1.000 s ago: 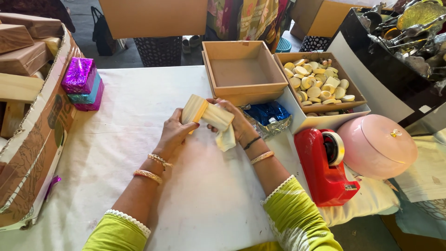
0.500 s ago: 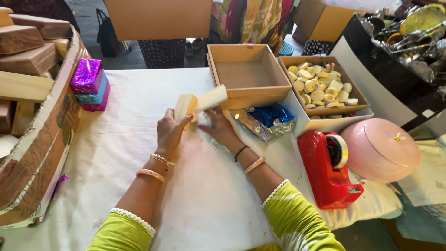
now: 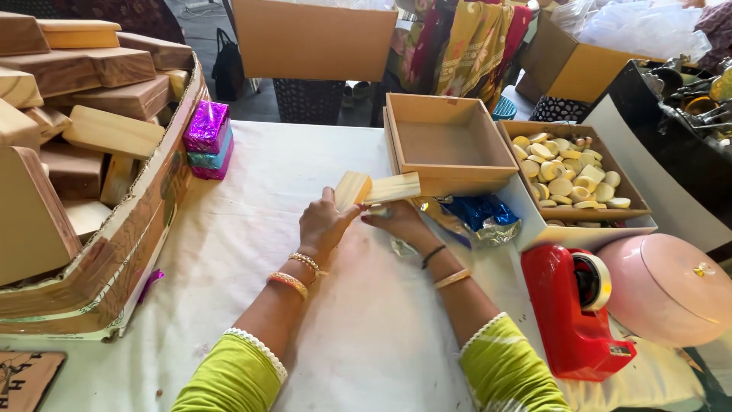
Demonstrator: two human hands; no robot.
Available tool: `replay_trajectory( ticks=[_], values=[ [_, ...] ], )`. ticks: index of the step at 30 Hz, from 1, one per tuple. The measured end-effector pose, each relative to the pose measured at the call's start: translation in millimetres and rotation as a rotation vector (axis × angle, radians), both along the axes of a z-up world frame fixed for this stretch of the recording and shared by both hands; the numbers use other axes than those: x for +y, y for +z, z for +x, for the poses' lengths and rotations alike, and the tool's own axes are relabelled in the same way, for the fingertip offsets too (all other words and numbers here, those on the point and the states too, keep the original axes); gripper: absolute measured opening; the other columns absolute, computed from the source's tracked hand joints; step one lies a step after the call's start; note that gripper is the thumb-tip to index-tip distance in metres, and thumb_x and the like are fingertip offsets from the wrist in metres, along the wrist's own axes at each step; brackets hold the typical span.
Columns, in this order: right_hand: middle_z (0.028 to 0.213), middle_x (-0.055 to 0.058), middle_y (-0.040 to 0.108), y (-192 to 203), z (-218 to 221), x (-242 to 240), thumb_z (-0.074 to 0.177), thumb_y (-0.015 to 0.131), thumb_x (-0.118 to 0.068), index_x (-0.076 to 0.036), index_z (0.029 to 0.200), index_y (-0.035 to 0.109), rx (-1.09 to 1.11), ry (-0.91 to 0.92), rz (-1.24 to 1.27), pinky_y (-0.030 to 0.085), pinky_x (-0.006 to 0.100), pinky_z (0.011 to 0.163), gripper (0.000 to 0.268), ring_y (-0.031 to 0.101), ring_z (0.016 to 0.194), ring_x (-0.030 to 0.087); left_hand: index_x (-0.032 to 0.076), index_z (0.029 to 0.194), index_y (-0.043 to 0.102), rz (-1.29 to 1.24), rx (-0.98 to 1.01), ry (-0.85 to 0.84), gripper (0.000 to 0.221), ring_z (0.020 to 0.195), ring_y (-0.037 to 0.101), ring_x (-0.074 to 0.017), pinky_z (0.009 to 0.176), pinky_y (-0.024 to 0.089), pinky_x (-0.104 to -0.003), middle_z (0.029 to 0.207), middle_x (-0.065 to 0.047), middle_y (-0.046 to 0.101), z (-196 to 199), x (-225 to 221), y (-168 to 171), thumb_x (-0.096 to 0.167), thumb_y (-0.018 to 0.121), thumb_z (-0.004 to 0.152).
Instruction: Wrapping wooden blocks and other items in foil and purple paper.
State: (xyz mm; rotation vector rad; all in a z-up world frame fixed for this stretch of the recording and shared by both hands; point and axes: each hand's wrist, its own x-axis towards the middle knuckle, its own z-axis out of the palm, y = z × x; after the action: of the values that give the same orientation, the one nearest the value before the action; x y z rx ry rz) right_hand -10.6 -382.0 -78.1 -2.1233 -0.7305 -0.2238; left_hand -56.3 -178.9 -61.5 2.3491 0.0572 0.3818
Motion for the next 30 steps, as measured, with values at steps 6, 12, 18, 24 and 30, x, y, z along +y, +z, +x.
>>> replay_trajectory(
  ticks=[6, 12, 18, 24, 30],
  values=[
    [0.068, 0.0, 0.056, 4.4, 3.3, -14.1, 0.089, 0.073, -0.057, -0.006, 0.088, 0.064, 0.563, -0.167, 0.219, 0.04, 0.03, 0.05, 0.052, 0.05, 0.057, 0.01, 0.003, 0.099, 0.059, 0.027, 0.011, -0.045, 0.059, 0.081, 0.073, -0.0391, 0.075, 0.057, -0.05, 0.083, -0.023, 0.073, -3.6, -2.0, 4.7, 0.056, 0.075, 0.079],
    [0.066, 0.0, 0.056, -2.6, 9.2, -15.2, 0.092, 0.062, -0.065, -0.008, 0.086, 0.062, 0.631, -0.194, 0.34, 0.04, 0.029, 0.05, 0.057, 0.051, 0.054, 0.012, 0.004, 0.096, 0.064, -0.02, 0.101, -0.11, 0.056, 0.077, 0.075, -0.0327, 0.073, 0.058, -0.044, 0.079, -0.019, 0.075, -1.3, 6.9, 12.4, 0.055, 0.075, 0.076],
    [0.109, 0.011, 0.07, -2.6, 3.0, 0.6, 0.084, 0.081, -0.046, -0.004, 0.118, 0.068, 0.031, 0.008, 0.057, 0.055, 0.038, 0.085, 0.056, 0.068, 0.1, 0.023, 0.004, 0.095, 0.066, -0.304, 0.073, -0.071, 0.055, 0.067, 0.071, -0.0255, 0.065, 0.055, -0.04, 0.071, -0.014, 0.071, -4.4, 6.1, 12.3, 0.055, 0.071, 0.078],
    [0.113, 0.012, 0.064, 15.6, -27.1, 39.5, 0.089, 0.072, -0.042, -0.017, 0.126, 0.066, -0.182, -0.174, -0.286, 0.056, 0.046, 0.08, 0.045, 0.068, 0.097, 0.033, 0.004, 0.096, 0.065, -0.514, 0.001, -0.003, 0.05, 0.054, 0.063, -0.0176, 0.052, 0.05, -0.034, 0.066, -0.01, 0.066, 8.7, 10.2, -12.9, 0.051, 0.072, 0.081],
    [0.115, 0.013, 0.062, 32.6, -34.6, 27.8, 0.09, 0.069, -0.041, -0.012, 0.111, 0.064, -0.208, -0.177, -0.388, 0.056, 0.049, 0.076, 0.036, 0.068, 0.098, 0.035, 0.001, 0.092, 0.063, -0.497, 0.026, -0.01, 0.046, 0.047, 0.06, -0.012, 0.046, 0.049, -0.028, 0.065, -0.008, 0.065, 4.8, 6.7, -5.8, 0.044, 0.075, 0.083]
  ],
)
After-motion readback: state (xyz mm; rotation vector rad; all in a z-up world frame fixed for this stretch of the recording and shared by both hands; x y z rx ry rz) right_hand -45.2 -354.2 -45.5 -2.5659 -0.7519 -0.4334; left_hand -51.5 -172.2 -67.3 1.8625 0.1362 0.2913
